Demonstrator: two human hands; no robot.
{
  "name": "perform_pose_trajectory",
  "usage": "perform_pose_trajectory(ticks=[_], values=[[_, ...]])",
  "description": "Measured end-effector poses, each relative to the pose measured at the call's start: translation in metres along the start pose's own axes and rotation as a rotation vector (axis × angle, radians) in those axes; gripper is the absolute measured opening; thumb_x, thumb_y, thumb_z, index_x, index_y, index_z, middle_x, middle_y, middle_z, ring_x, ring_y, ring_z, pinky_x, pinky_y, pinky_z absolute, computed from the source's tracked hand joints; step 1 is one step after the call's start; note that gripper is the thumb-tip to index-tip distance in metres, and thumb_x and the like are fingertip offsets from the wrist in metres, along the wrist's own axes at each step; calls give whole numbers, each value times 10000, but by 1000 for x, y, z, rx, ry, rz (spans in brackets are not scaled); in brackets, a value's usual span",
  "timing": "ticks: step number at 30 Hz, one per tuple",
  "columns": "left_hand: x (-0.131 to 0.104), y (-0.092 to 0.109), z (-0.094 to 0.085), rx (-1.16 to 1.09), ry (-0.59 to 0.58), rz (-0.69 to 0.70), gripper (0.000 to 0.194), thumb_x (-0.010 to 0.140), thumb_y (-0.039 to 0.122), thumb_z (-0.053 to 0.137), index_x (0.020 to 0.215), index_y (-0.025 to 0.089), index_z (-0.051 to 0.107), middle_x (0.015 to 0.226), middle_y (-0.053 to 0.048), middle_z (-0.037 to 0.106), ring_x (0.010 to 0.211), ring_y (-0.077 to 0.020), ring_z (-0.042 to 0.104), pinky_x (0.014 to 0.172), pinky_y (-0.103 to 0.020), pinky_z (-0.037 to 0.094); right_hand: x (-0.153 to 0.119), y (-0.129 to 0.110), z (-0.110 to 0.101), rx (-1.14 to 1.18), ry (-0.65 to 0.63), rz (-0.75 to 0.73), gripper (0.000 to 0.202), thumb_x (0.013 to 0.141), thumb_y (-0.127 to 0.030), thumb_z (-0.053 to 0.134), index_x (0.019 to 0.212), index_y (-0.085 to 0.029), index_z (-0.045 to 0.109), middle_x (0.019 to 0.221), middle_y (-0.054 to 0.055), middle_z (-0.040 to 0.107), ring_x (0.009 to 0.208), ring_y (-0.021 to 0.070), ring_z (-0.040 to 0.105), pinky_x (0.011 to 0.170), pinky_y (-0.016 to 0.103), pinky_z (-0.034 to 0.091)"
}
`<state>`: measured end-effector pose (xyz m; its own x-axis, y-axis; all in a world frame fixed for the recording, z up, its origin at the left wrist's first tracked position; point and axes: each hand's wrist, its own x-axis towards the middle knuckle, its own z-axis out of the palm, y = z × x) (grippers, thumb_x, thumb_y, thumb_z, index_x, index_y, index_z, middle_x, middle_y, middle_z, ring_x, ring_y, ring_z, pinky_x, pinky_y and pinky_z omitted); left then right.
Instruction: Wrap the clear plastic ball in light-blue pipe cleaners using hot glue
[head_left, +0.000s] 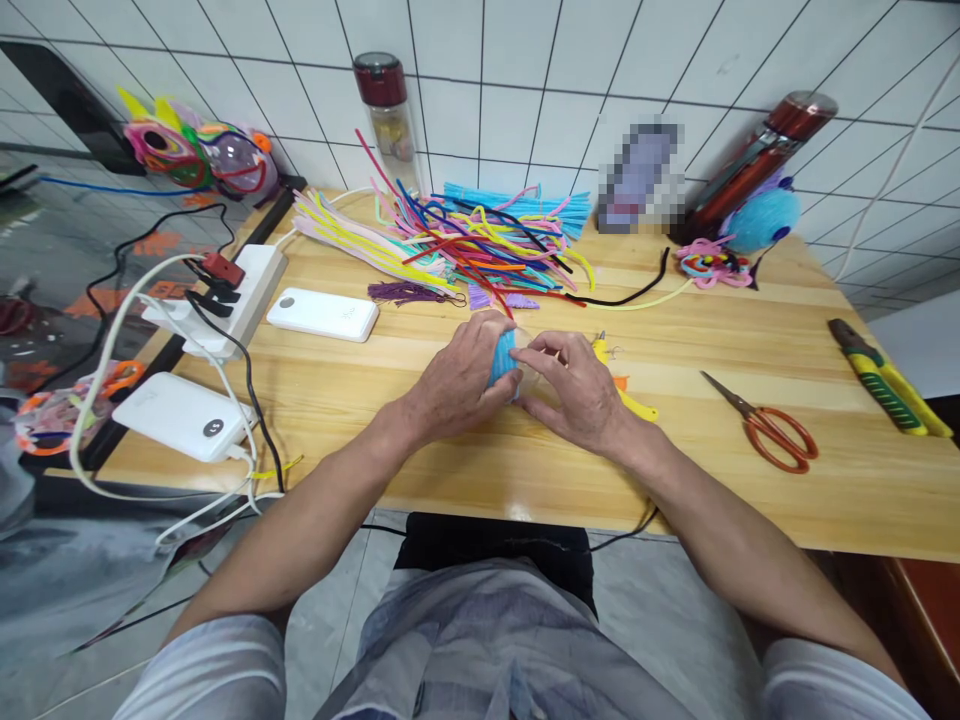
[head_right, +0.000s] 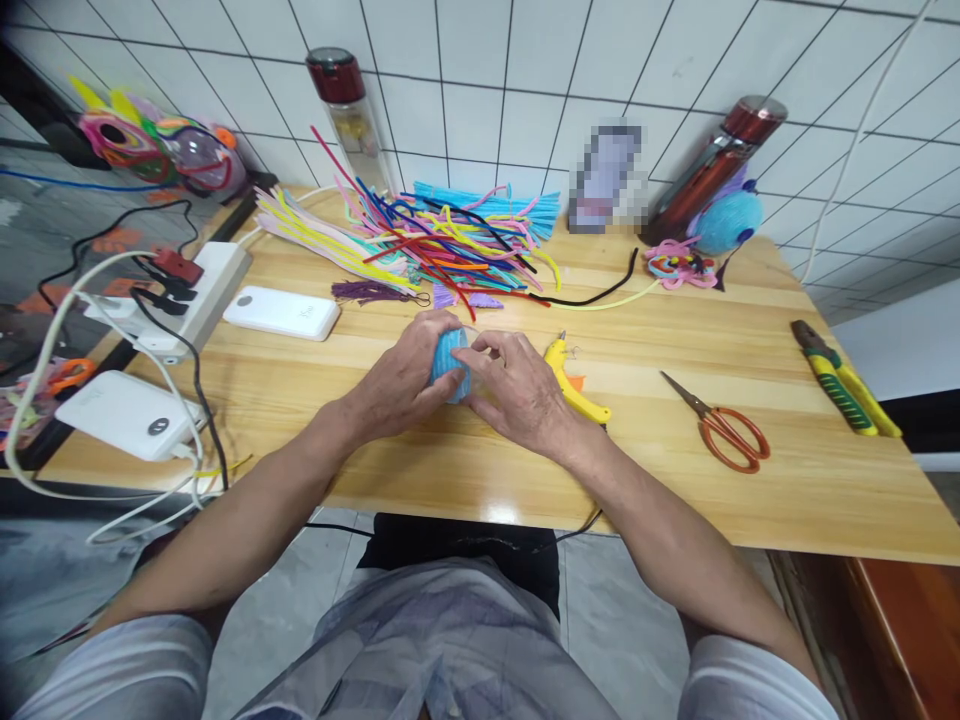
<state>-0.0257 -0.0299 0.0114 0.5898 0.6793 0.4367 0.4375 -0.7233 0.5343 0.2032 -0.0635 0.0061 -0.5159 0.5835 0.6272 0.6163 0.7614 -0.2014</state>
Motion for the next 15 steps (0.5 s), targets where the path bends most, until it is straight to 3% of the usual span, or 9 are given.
perform_pose_trajectory(ticks=[15], values=[[4,1,-6,-50,-17,0,377,1012,375,578,1320,194,461,1360,-193,568,1305,-339,543,1128,-532,489,-1,-2,-2,-3,-33,6,606,972,-215,730,1514,-348,494,1277,109,656,1081,278,643,840,448,590]])
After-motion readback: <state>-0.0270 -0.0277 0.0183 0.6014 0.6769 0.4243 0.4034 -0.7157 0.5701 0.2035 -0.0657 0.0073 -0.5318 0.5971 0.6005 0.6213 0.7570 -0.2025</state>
